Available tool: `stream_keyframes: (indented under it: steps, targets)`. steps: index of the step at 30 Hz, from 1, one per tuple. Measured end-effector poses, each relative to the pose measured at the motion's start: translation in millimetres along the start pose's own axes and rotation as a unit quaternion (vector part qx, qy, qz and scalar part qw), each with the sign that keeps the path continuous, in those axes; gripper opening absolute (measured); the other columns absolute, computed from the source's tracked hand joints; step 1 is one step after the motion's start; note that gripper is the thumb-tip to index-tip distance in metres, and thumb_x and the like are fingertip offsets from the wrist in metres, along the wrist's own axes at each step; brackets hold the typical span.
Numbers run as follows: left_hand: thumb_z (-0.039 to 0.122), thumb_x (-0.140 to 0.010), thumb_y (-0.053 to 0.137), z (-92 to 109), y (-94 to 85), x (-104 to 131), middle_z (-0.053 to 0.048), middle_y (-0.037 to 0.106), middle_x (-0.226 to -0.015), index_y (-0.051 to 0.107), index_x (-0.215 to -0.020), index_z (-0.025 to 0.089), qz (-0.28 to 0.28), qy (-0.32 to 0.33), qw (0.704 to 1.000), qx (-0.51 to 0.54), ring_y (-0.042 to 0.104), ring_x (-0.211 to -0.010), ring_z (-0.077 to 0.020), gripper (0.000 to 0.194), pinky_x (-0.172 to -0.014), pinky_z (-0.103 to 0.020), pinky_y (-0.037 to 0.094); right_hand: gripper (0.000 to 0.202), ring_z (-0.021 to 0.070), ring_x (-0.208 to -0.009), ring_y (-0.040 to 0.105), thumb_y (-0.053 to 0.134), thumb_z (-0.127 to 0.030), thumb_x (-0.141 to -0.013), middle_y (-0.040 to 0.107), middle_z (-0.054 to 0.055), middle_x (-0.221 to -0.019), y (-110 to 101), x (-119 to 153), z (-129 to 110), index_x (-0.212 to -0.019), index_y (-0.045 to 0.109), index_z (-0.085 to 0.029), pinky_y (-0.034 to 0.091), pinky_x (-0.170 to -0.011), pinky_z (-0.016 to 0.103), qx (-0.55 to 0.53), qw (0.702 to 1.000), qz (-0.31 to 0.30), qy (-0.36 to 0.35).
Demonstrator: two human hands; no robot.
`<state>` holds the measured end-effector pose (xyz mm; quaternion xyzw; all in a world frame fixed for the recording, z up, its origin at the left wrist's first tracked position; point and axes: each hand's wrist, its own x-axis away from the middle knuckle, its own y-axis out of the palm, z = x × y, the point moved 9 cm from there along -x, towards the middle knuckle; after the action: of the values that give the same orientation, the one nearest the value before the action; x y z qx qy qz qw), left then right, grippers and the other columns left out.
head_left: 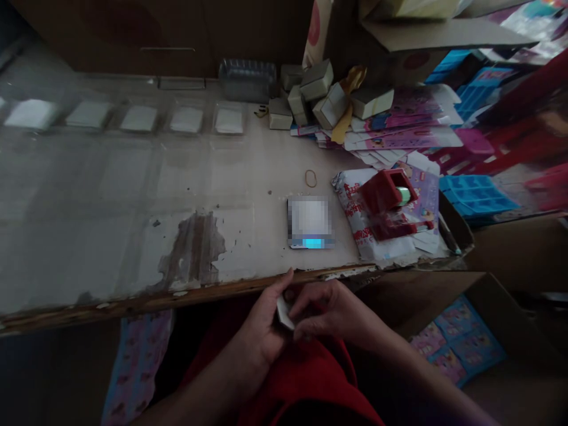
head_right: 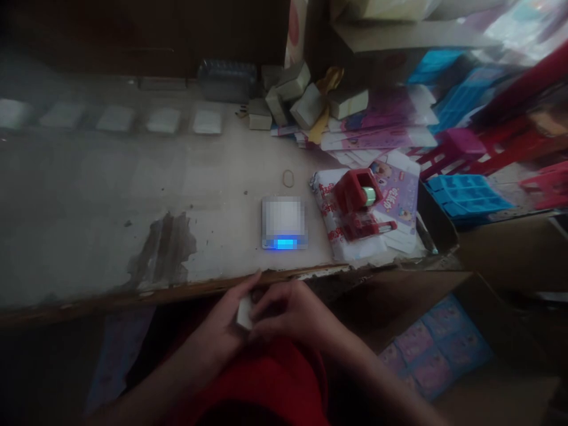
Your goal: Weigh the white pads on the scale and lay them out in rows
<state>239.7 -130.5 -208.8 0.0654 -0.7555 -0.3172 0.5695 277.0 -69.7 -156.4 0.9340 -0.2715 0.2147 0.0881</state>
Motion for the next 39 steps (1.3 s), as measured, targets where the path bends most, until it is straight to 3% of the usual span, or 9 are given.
stream_keyframes:
  steps: [10,13,16,19,22,25,28,34,39]
  targets:
    - [0.032,-0.081,0.072,3,-8.2,-2,0.000,0.057,-0.056,0.053,-0.067,0.017,0.009,0.030,0.999,0.008,0.057,-0.051,-0.0131,0.028,-0.051,-0.025,0.048,0.009,0.0123,-0.066,0.061,0.080,-0.025,-0.072,0.071,0.001,-0.072,3,6,11,-0.075,0.077,-0.017,0.048,-0.064,0.023,-0.062,0.998,0.025,0.020]
    - [0.038,-0.081,0.072,-2,-1.0,2,-0.003,0.062,-0.062,0.057,-0.074,0.014,-0.031,0.001,1.000,-0.006,0.061,-0.056,-0.0163,0.029,-0.057,-0.029,0.053,0.015,0.0105,-0.056,0.057,0.079,-0.028,-0.071,0.068,0.000,-0.063,-8,9,16,-0.074,0.074,-0.015,0.045,-0.057,0.023,-0.146,0.985,0.080,0.032]
    - [0.045,-0.078,0.074,-5,-1.8,6,-0.002,0.067,-0.071,0.061,-0.085,0.016,-0.038,-0.016,0.999,0.010,0.066,-0.066,-0.0185,0.033,-0.076,-0.041,0.057,0.020,0.0096,-0.052,0.053,0.079,-0.032,-0.071,0.064,-0.001,-0.060,-48,17,1,-0.069,0.068,-0.015,0.042,-0.054,0.022,-0.160,0.965,0.209,-0.007]
    - [0.039,-0.074,0.079,-7,-8.3,8,0.003,0.061,-0.062,0.057,-0.076,0.018,-0.022,-0.021,0.999,0.025,0.065,-0.064,-0.0151,0.031,-0.085,-0.043,0.056,0.020,0.0110,-0.059,0.056,0.075,-0.033,-0.076,0.064,-0.002,-0.064,-104,42,-44,-0.068,0.065,-0.017,0.044,-0.060,0.024,-0.071,0.900,0.410,-0.130]
    - [0.034,-0.075,0.079,-10,-8.8,9,0.001,0.061,-0.060,0.056,-0.071,0.017,-0.035,-0.044,0.998,0.000,0.064,-0.062,-0.0145,0.029,-0.084,-0.041,0.056,0.011,0.0143,-0.068,0.059,0.070,-0.031,-0.081,0.068,-0.001,-0.075,-125,68,-95,-0.078,0.067,-0.020,0.045,-0.069,0.029,0.123,0.766,0.573,-0.265]
    - [0.029,-0.077,0.077,-6,-11.3,11,0.001,0.061,-0.059,0.057,-0.072,0.017,-0.023,-0.032,0.999,0.009,0.064,-0.061,-0.0142,0.024,-0.081,-0.040,0.057,0.005,0.0177,-0.078,0.063,0.067,-0.025,-0.084,0.072,-0.001,-0.081,-97,39,-123,-0.081,0.070,-0.024,0.041,-0.086,0.037,0.420,0.684,0.507,-0.314]
    - [0.024,-0.075,0.078,-3,-14.4,15,0.001,0.063,-0.062,0.059,-0.076,0.017,0.004,-0.022,0.999,0.034,0.065,-0.063,-0.0141,0.021,-0.082,-0.040,0.057,0.011,0.0194,-0.084,0.062,0.062,-0.022,-0.088,0.075,0.000,-0.084,-74,-7,-104,-0.082,0.071,-0.025,0.032,-0.096,0.042,0.591,0.665,0.363,-0.277]
    - [0.017,-0.072,0.080,-5,-12.8,26,0.001,0.064,-0.063,0.061,-0.082,0.017,0.027,-0.019,0.999,0.035,0.066,-0.062,-0.0145,0.021,-0.078,-0.040,0.058,0.009,0.0212,-0.091,0.063,0.063,-0.028,-0.091,0.076,0.001,-0.096,-82,-24,-79,-0.092,0.073,-0.027,0.032,-0.090,0.039,0.599,0.710,0.292,-0.229]
    - [0.015,-0.073,0.079,-5,-13.4,29,0.000,0.063,-0.061,0.061,-0.079,0.016,0.041,-0.005,0.999,0.020,0.065,-0.061,-0.0147,0.019,-0.080,-0.041,0.058,0.014,0.0222,-0.091,0.065,0.063,-0.033,-0.092,0.076,0.002,-0.095,-99,0,-96,-0.093,0.074,-0.026,0.038,-0.083,0.038,0.566,0.707,0.360,-0.223]
